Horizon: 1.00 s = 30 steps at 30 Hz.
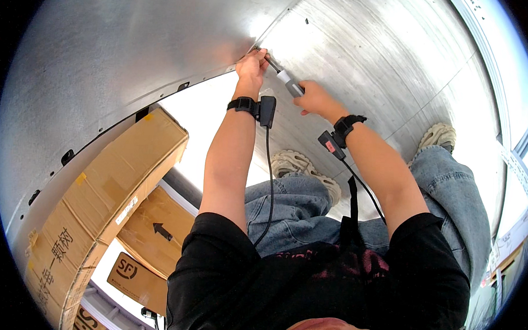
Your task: The person is assembling a white appliance, likely a refrigerator, by using a screwdriver to fasten screws into the back panel. The person is sitting on the floor and repeatedly drives screws into the metal surface.
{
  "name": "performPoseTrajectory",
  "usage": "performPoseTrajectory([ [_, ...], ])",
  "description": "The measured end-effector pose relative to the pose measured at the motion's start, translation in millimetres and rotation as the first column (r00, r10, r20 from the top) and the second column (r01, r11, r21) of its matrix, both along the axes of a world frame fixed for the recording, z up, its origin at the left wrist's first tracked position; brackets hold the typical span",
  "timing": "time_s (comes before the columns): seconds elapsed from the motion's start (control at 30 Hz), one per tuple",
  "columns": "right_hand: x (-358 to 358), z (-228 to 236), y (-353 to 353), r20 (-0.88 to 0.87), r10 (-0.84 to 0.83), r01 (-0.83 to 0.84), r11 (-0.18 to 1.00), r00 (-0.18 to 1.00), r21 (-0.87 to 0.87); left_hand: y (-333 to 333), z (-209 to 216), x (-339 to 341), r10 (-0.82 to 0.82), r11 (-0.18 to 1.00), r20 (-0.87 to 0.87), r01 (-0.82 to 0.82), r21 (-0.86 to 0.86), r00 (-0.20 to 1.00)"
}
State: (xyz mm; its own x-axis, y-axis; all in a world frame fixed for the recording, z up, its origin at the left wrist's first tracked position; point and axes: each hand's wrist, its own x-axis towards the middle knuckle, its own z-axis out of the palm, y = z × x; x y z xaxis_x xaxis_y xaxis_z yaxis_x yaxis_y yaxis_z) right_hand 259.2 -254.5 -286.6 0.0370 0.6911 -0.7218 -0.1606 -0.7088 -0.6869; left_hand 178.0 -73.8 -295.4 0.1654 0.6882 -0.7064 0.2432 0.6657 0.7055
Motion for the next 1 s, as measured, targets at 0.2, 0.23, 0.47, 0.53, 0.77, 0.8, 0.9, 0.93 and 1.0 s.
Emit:
performPoseTrajectory([
  [0.2,-8,6,-1,0.266,-0.15,0.138,0.988,0.952,0.067,-6,10,9,0.075,0.997,-0.051,-0.074,0.025,0.996],
  [0.23,-7,8,0,0.185,-0.176,0.171,0.984,0.967,0.041,-6,10,8,0.073,0.997,-0.037,-0.072,0.027,0.997],
  [0.47,-7,-19,-4,0.021,-0.232,0.23,0.969,0.972,0.089,-4,9,7,0.07,0.998,0.011,-0.07,0.004,0.998],
  [0.53,-9,-16,-6,0.083,-0.216,0.204,0.969,0.973,0.14,-3,11,7,0.093,0.996,0.03,-0.092,-0.021,0.995],
  [0.77,-12,-1,-9,0.35,-0.171,0.09,0.968,0.921,0.236,0,7,12,0.132,0.99,-0.055,-0.134,-0.038,0.99],
  [0.8,-14,1,-10,0.446,-0.173,0.055,0.962,0.878,0.266,1,7,11,0.13,0.99,-0.058,-0.132,-0.044,0.99],
  [0.9,-12,5,-10,0.437,-0.143,0.039,0.97,0.888,0.24,5,11,9,0.076,0.99,-0.051,-0.081,-0.113,0.996],
  [0.93,-13,6,-12,0.428,-0.156,0.055,0.97,0.89,0.239,6,12,8,0.072,0.99,-0.052,-0.077,-0.121,0.996],
  [1.0,-14,7,-14,0.419,-0.18,0.083,0.967,0.89,0.239,8,10,7,0.065,0.988,-0.044,-0.071,-0.137,0.997],
])
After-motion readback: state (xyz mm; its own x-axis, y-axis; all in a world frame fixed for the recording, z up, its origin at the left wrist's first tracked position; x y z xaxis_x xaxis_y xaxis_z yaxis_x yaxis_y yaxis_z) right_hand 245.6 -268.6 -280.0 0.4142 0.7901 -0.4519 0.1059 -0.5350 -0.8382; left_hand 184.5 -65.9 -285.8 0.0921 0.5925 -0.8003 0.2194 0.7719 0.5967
